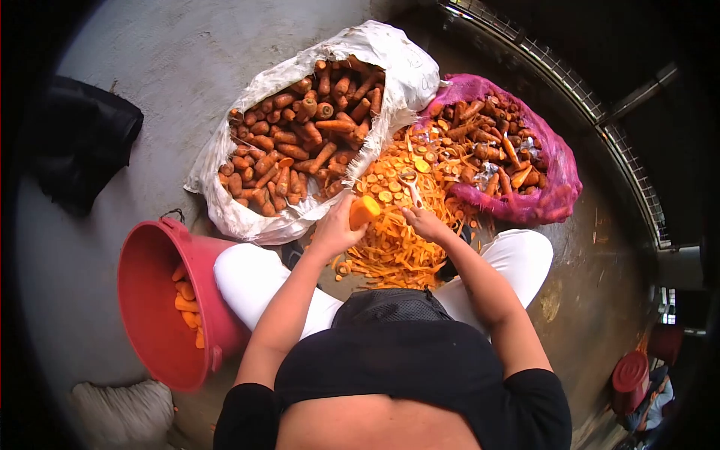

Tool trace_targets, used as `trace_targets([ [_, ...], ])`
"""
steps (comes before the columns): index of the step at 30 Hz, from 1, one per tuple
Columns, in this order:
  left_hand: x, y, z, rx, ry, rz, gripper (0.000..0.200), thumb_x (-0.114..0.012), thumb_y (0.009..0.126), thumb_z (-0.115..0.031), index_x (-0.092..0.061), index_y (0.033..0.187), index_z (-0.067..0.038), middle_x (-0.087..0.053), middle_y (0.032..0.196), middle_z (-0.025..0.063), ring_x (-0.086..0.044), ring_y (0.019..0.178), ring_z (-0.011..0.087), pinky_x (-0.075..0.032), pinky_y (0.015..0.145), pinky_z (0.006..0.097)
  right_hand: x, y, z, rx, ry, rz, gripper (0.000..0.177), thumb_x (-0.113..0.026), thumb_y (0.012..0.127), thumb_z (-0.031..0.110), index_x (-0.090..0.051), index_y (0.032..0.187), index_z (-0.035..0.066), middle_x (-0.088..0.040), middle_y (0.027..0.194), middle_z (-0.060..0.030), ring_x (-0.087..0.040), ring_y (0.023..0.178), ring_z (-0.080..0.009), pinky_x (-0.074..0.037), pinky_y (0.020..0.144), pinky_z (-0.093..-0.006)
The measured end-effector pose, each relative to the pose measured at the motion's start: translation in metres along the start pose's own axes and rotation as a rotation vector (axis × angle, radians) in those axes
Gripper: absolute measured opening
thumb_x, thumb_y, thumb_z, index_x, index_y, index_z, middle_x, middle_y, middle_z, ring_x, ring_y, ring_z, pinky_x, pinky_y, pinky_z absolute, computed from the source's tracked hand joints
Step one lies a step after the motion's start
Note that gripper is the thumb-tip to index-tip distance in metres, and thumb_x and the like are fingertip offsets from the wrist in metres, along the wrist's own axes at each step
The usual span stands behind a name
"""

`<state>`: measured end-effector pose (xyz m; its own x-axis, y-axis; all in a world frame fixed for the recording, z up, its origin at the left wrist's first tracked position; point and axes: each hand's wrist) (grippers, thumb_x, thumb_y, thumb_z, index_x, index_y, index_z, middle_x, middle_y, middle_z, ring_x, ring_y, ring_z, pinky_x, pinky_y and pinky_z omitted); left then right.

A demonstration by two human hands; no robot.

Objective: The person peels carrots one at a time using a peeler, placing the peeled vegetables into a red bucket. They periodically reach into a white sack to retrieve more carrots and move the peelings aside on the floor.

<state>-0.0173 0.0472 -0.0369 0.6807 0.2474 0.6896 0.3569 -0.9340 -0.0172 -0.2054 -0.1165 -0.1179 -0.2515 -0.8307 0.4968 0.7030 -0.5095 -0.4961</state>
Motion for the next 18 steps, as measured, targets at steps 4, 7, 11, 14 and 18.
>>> trace_targets([
  [4, -0.004, -0.005, 0.003, 0.019, 0.258, -0.043, 0.053, -0.068, 0.068, -0.007, -0.043, 0.114, -0.006, -0.055, 0.107, 0.0144, -0.057, 0.100, 0.0360, -0.047, 0.081, 0.0450, -0.002, -0.007, 0.008, -0.026, 0.342, 0.017, 0.054, -0.038, 0.097, 0.051, -0.054, 0.100, 0.000, -0.046, 0.059, -0.0040, -0.043, 0.047, -0.0122, -0.037, 0.044, -0.0282],
  [7, -0.007, -0.005, 0.013, -0.043, 0.409, -0.135, 0.054, -0.069, 0.065, -0.004, -0.043, 0.112, -0.008, -0.056, 0.104, 0.0136, -0.058, 0.094, 0.0350, -0.048, 0.078, 0.0440, 0.000, -0.013, 0.018, -0.080, 0.470, 0.040, 0.058, -0.040, 0.095, 0.054, -0.057, 0.098, -0.001, -0.050, 0.065, -0.0071, -0.043, 0.043, -0.0116, -0.036, 0.040, -0.0275],
  [11, -0.010, -0.005, 0.022, -0.201, 0.460, -0.305, 0.057, -0.071, 0.062, -0.002, -0.044, 0.112, -0.008, -0.057, 0.101, 0.0124, -0.059, 0.088, 0.0336, -0.048, 0.073, 0.0417, -0.003, -0.018, 0.026, -0.063, 0.488, 0.020, 0.049, -0.040, 0.096, 0.051, -0.053, 0.089, 0.005, -0.033, 0.048, 0.0035, -0.030, 0.035, -0.0078, -0.026, 0.034, -0.0252],
  [14, -0.011, -0.004, 0.019, -0.271, 0.290, -0.441, 0.051, -0.071, 0.065, -0.004, -0.046, 0.109, -0.007, -0.059, 0.094, 0.0102, -0.060, 0.086, 0.0289, -0.048, 0.072, 0.0386, -0.009, -0.014, 0.020, -0.024, 0.377, -0.047, 0.051, -0.041, 0.095, 0.052, -0.055, 0.090, 0.003, -0.037, 0.049, 0.0020, -0.034, 0.036, -0.0095, -0.031, 0.036, -0.0262],
  [18, -0.008, -0.002, 0.014, 0.098, -0.746, -0.235, 0.038, -0.070, 0.073, -0.010, -0.050, 0.105, -0.006, -0.059, 0.078, 0.0061, -0.061, 0.075, 0.0193, -0.048, 0.065, 0.0331, -0.013, -0.011, 0.013, -0.004, 0.282, -0.085, 0.057, -0.042, 0.094, 0.054, -0.058, 0.091, -0.001, -0.041, 0.055, 0.0003, -0.041, 0.044, -0.0101, -0.035, 0.040, -0.0267],
])
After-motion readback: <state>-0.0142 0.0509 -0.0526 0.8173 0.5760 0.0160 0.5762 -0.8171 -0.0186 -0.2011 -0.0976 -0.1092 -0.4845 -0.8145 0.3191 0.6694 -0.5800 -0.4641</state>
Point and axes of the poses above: each hand's wrist, its own y-axis towards the middle knuckle, its own x-axis out of the back of the hand, z = x × y
